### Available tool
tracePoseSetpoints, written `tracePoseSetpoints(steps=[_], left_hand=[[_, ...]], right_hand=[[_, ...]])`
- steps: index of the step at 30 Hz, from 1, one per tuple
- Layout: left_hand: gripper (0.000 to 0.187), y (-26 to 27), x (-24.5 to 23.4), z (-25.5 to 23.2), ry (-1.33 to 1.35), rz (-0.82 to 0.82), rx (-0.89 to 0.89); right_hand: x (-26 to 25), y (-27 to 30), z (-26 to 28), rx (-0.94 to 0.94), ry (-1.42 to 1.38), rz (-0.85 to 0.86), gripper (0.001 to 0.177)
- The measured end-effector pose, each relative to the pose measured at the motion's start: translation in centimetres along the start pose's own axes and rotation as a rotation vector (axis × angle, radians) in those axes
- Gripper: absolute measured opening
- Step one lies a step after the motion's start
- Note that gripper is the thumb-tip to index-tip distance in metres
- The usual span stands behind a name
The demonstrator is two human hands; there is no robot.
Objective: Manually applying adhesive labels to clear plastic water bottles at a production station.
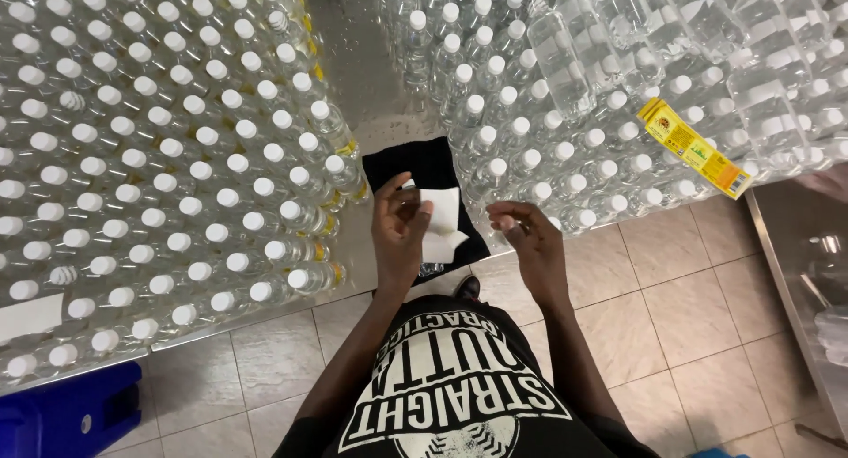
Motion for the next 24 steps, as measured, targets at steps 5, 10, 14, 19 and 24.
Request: tracePoseSetpoints(steps=[5, 10, 14, 19, 24], left_hand=[[0.056, 0.9, 2.7, 0.3, 0.046, 0.203, -0.053], [0.040, 1.0, 2.0, -1.1, -0.136, 0.126, 0.030], [0.025, 2.5, 0.3, 0.9, -0.003, 0.159, -0.122], [0.053, 3.2, 1.7, -1.1, 0.182, 0.323, -0.306], [0.048, 2.0, 3.0, -4.6, 0.113, 0.319, -0.265]], right_hand=[[0.4, -1.8, -0.7, -0.195, 0.096, 0.019, 0.019], [0.8, -2.1, -2.8, -0.130, -0.074, -0.056, 0.017], [1.1, -1.8, -3.6, -0.104, -0.173, -0.218, 0.020], [4.3, -0.6, -2.8, -0.222, -0.105, -0.189, 0.014], [5.8, -0.2, -2.2, -0.370, 0.152, -0.126, 0.010]])
Point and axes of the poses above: each hand's wrist, its own y-axis away from the middle knuckle, its own x-axis out of the palm, z = x × y, the point moved 2 cm from there along -y, towards the middle knuckle, and after that the axes turned 8 degrees about y, right-handed, at the moved point
